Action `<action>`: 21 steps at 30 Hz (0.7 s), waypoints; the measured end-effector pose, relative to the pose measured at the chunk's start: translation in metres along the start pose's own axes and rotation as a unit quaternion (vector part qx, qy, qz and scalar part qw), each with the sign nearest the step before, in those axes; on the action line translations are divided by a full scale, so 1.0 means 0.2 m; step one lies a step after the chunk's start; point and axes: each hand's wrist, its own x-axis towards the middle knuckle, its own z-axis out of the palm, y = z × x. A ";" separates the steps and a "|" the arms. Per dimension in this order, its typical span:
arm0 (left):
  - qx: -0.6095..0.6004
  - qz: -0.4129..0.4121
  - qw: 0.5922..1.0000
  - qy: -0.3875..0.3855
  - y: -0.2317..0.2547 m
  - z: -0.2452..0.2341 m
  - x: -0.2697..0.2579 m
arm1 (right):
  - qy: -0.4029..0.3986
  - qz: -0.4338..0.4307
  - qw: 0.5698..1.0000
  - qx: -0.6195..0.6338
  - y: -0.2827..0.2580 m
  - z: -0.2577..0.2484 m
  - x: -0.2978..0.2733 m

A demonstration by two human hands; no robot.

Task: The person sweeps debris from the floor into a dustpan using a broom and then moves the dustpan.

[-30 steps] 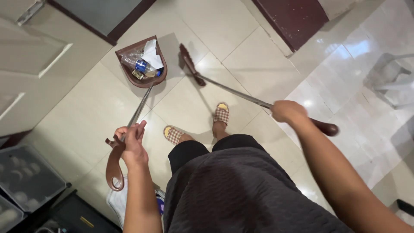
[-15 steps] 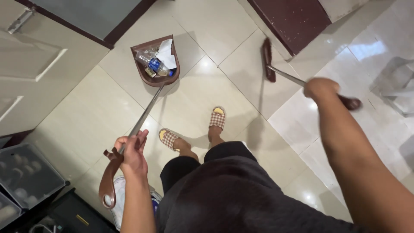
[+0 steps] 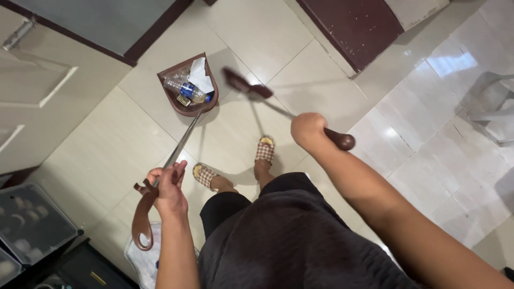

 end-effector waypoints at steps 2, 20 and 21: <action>-0.001 0.012 1.000 -0.006 0.02 0.00 0.00 | -0.001 -0.018 1.000 0.016 0.07 -0.01 -0.09; 0.000 0.011 0.998 -0.059 -0.01 0.20 0.02 | -0.061 0.225 0.970 0.066 1.04 0.49 -0.14; 0.001 0.014 0.998 -0.067 -0.02 0.21 0.02 | -0.061 0.218 0.972 0.063 0.99 0.49 -0.08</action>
